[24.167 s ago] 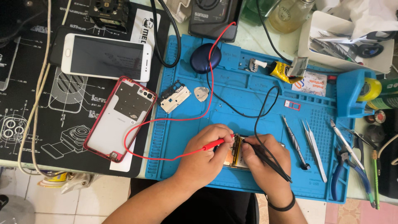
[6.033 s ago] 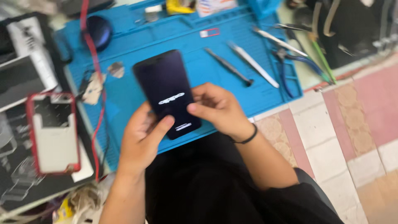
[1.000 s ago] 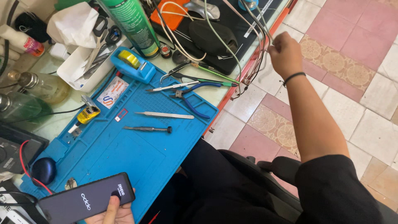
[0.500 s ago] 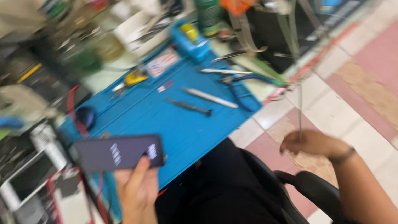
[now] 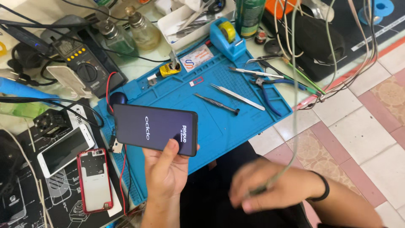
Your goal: The person disassembles a smartphone, removes the motherboard, and uses tweezers to adjust a small component. They then reconnect the motherboard, use a multimeter to test the battery contacts, and power on the device. Finally, they connect a charging cable to verify charging functionality.
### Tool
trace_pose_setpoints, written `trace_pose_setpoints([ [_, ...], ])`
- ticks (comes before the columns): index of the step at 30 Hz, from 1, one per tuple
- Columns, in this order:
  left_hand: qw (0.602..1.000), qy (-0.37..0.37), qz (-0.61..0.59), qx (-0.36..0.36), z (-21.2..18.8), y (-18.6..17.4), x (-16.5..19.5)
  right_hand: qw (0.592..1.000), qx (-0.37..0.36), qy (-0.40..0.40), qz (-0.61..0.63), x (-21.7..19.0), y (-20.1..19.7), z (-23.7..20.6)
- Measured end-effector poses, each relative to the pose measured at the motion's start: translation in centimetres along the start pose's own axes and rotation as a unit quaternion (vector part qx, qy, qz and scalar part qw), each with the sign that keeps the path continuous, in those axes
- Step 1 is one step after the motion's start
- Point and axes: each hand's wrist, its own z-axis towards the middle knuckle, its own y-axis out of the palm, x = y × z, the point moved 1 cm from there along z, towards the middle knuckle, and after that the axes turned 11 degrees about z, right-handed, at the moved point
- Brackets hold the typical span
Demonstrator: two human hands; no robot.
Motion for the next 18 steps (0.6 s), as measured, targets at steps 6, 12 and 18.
trace_pose_setpoints([
  [6,1.0,-0.004,-0.002,0.006,-0.6,0.8,-0.3,0.914,0.365,-0.117,0.137,-0.2,1.1,3.3],
  [12,0.999,0.01,0.006,-0.031,-1.3,1.5,0.0,0.828,0.475,-0.186,0.233,2.7,2.2,5.5],
  [18,1.0,-0.001,-0.02,0.022,-1.4,2.0,-0.2,0.834,0.466,-0.204,0.214,3.0,2.6,5.4],
])
